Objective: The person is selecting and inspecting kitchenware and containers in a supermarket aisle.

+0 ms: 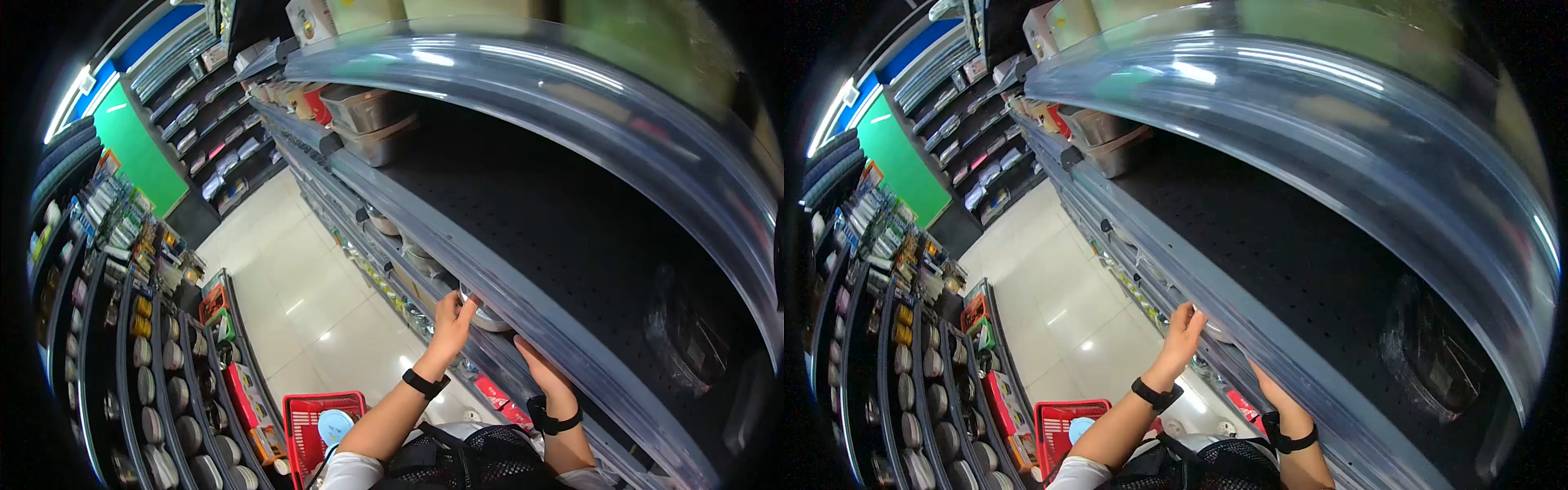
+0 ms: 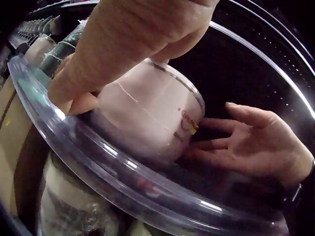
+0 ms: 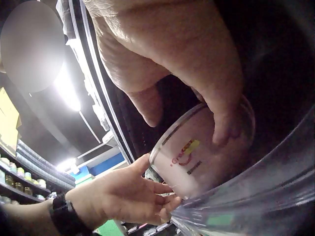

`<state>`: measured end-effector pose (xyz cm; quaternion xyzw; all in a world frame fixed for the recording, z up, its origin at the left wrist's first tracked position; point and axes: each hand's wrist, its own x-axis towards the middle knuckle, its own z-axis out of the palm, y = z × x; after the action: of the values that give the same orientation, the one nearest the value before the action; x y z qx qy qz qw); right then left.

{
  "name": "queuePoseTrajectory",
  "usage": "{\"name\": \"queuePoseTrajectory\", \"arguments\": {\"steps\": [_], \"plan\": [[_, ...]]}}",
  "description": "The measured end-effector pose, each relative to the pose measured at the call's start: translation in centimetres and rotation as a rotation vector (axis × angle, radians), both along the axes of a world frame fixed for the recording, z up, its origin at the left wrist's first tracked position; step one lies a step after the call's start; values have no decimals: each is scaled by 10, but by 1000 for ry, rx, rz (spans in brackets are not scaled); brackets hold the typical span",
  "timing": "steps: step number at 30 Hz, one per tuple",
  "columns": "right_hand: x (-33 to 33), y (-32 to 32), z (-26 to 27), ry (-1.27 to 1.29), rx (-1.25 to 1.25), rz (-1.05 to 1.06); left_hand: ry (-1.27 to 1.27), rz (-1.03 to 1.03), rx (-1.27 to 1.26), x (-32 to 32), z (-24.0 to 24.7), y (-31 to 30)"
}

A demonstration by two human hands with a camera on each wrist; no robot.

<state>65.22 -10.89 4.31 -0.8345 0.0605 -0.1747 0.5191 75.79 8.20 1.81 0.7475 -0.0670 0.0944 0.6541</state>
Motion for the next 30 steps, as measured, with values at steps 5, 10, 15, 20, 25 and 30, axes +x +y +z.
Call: {"name": "queuePoseTrajectory", "arguments": {"steps": [5,10,15,20,25,30], "plan": [[2,-5,3,26,5,87,2,44,-94,0,-13,-5],[14,-13,-35,8,-78,97,168,-39,-226,-26,-3,9],[15,1,-2,62,286,347,299,-105,-271,-61,-24,44],[9,-7,-6,151,403,370,460,-32,-294,-107,-74,109],[-16,6,5,231,408,293,534,370,-115,-180,-154,205],[-25,70,9,310,377,473,596,942,499,-284,-222,317]]}}
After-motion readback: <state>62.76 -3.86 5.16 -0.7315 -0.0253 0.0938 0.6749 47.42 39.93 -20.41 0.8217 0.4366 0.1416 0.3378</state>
